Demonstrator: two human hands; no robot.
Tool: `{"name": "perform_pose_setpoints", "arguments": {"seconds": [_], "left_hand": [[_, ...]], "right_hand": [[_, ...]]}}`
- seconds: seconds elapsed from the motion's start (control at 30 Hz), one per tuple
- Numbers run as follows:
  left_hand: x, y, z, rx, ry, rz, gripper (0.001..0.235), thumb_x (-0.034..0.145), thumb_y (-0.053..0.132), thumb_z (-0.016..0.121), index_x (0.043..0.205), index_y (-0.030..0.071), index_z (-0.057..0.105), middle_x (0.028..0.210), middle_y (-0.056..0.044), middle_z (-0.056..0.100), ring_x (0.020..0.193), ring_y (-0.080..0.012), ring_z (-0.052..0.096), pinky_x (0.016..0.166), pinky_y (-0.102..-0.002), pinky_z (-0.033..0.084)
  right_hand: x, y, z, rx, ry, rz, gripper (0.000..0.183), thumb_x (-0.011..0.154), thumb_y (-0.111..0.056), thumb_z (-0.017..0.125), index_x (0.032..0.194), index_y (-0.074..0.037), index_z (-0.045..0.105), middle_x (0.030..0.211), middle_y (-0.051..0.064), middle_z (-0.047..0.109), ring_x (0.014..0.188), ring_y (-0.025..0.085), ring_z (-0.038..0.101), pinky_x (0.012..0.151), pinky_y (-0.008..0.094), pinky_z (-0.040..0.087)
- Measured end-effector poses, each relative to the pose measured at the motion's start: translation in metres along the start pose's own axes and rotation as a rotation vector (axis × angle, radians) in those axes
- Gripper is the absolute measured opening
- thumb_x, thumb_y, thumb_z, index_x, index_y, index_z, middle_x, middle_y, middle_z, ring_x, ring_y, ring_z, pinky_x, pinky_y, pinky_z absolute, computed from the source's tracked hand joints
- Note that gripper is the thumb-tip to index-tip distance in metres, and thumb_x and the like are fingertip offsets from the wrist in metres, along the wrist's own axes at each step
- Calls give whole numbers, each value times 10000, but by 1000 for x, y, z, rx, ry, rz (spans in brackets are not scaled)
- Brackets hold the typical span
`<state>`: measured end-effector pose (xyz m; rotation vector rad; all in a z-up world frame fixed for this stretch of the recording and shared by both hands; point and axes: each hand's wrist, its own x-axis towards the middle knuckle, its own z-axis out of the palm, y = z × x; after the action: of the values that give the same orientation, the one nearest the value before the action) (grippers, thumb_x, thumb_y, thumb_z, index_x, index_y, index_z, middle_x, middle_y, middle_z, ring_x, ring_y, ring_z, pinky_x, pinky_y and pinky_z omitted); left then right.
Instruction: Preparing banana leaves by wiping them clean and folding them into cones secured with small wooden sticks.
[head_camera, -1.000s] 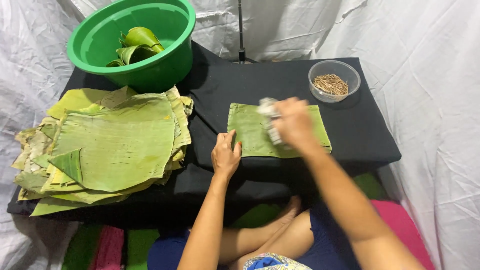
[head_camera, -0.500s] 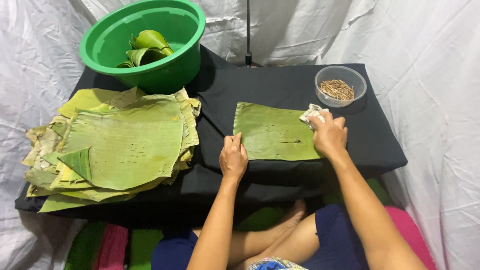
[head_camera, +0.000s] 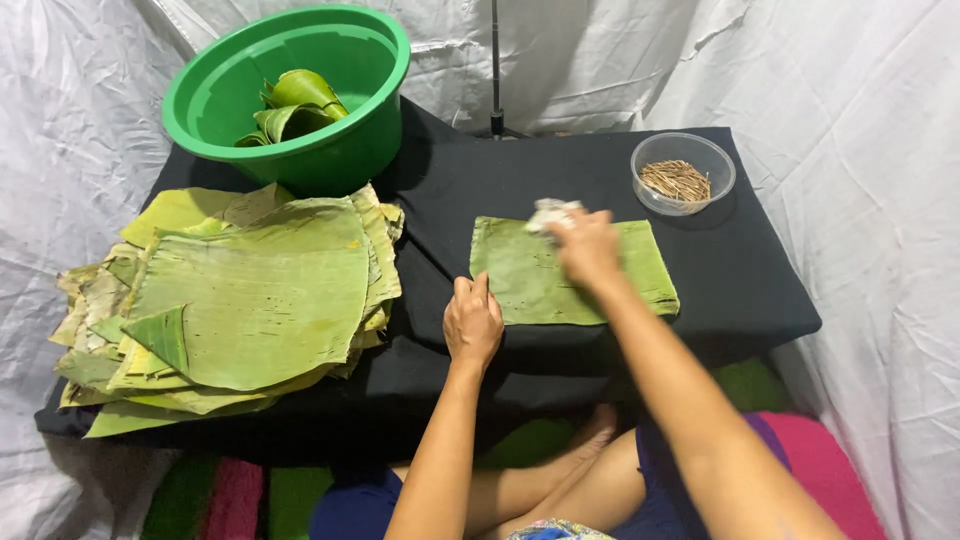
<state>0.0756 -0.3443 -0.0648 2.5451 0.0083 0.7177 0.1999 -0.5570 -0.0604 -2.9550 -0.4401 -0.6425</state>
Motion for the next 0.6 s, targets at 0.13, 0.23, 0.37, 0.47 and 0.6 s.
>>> {"name": "perform_pose_setpoints", "arguments": {"seconds": [0.13,0.23,0.37,0.47,0.6], "left_hand": [[-1,-3,5,15,19,2,359,902,173,566,1239,130,685,957,-47,551,746,-326,686,677,-434,567],[0,1,3,24,33,18,357,895,172,572,1231,132,687,944,-46,548,739,-321,683,671,-434,561],[0,6,-3,29,36,21,333,899,160,573,1207,124,692,920,-52,535,730,-334,667,666,-442,554],[-1,3,-2,27,22,6,350,910,155,572,1240,129,685,927,-48,526,739,-330,661,668,-436,554],[4,-3,2,-42,-125,-90,482,911,153,574,1392,132,568,1034,-112,571,871,-401,680,761,-509,561]], "right_hand": [[-9,56,-10,-133,-76,235,377,806,-167,627,1074,-399,756,1158,45,650,1033,394,545,729,533,536],[-27,-1,-46,-49,78,128,415,799,-139,663,1149,-339,761,1269,78,631,1125,386,531,814,606,546],[-68,-87,-69,192,-20,-118,436,831,-204,611,1198,-419,707,1285,39,611,1150,354,532,814,528,555],[-81,-62,-69,213,-107,-87,421,850,-206,623,1223,-388,691,1307,49,600,1155,354,533,828,541,561],[-94,53,-64,-24,-135,196,434,838,-200,647,1221,-394,706,1283,22,592,1148,303,521,826,512,572]]}}
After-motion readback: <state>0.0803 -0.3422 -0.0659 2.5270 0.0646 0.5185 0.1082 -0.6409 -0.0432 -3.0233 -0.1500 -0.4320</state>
